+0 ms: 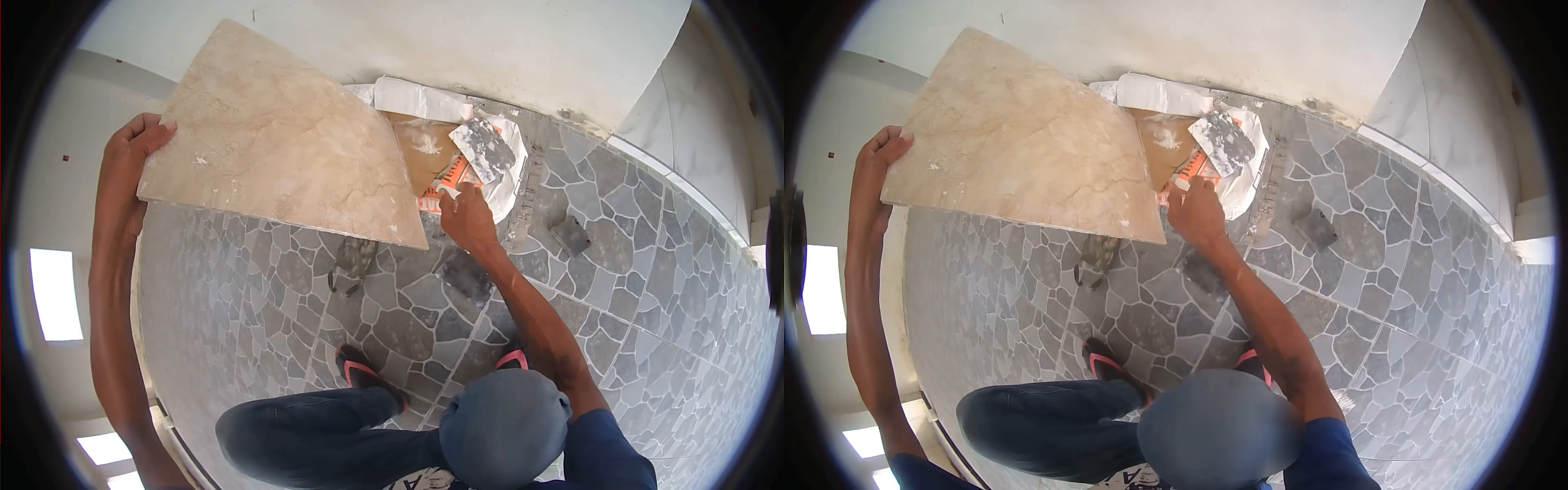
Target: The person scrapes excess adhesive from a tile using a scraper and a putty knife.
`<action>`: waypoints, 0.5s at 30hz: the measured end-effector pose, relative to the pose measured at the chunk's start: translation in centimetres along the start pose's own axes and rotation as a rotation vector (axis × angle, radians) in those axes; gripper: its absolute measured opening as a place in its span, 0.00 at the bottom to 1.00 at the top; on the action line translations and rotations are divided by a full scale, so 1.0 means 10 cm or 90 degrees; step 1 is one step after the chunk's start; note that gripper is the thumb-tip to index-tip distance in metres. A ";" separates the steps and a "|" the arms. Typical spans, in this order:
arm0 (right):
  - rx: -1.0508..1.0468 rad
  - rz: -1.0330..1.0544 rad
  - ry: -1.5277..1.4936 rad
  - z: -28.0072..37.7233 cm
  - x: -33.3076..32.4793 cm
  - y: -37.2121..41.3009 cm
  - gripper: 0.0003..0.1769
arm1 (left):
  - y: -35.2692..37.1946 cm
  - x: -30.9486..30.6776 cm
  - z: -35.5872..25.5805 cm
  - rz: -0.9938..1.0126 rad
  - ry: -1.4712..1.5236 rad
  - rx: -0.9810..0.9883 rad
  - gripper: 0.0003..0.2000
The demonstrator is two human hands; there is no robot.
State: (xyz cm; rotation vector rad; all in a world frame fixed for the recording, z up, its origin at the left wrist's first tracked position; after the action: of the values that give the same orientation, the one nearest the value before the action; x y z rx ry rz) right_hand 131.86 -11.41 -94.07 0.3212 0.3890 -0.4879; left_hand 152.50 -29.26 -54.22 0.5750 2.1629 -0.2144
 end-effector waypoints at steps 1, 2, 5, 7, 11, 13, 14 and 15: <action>0.096 0.190 -0.015 -0.17 0.37 -0.01 0.31 | 0.01 0.01 -0.03 0.008 0.007 0.009 0.10; 0.166 0.278 -0.106 -0.28 0.59 0.02 0.34 | 0.02 0.01 -0.07 0.014 0.009 0.018 0.10; 0.309 0.343 -0.489 -0.41 1.06 0.18 0.40 | 0.05 -0.09 -0.11 0.021 -0.005 0.022 0.10; 0.318 0.335 -0.776 -0.37 1.19 0.31 0.41 | 0.16 -0.23 -0.10 0.016 -0.031 0.008 0.11; 0.356 0.219 -0.508 -0.32 1.07 0.63 0.37 | 0.64 -0.55 0.20 -0.003 -0.006 -0.006 0.14; 0.235 0.149 -0.363 -0.53 1.01 0.62 0.37 | 0.93 -0.72 0.49 -0.019 -0.016 -0.027 0.17; 0.225 0.148 -0.316 -0.49 0.88 0.68 0.38 | 1.08 -0.80 0.72 -0.017 -0.019 -0.042 0.18; 0.218 0.146 -0.270 -0.33 0.64 0.76 0.38 | 1.22 -0.88 0.97 -0.032 0.010 -0.066 0.17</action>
State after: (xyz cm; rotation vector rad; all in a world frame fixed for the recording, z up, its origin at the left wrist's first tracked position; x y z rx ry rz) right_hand 139.96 -6.26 -98.18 0.5723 -0.1465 -0.3827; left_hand 169.78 -24.84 -52.62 0.4644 2.1913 -0.1242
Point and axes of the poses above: each hand's wrist, its own y-axis away from the middle knuckle, its own x-axis out of the palm, z = x × y, the point moved 5 cm from there along -y, towards the middle knuckle, and after that the axes turned 11 degrees about z, right-handed, at the moved point
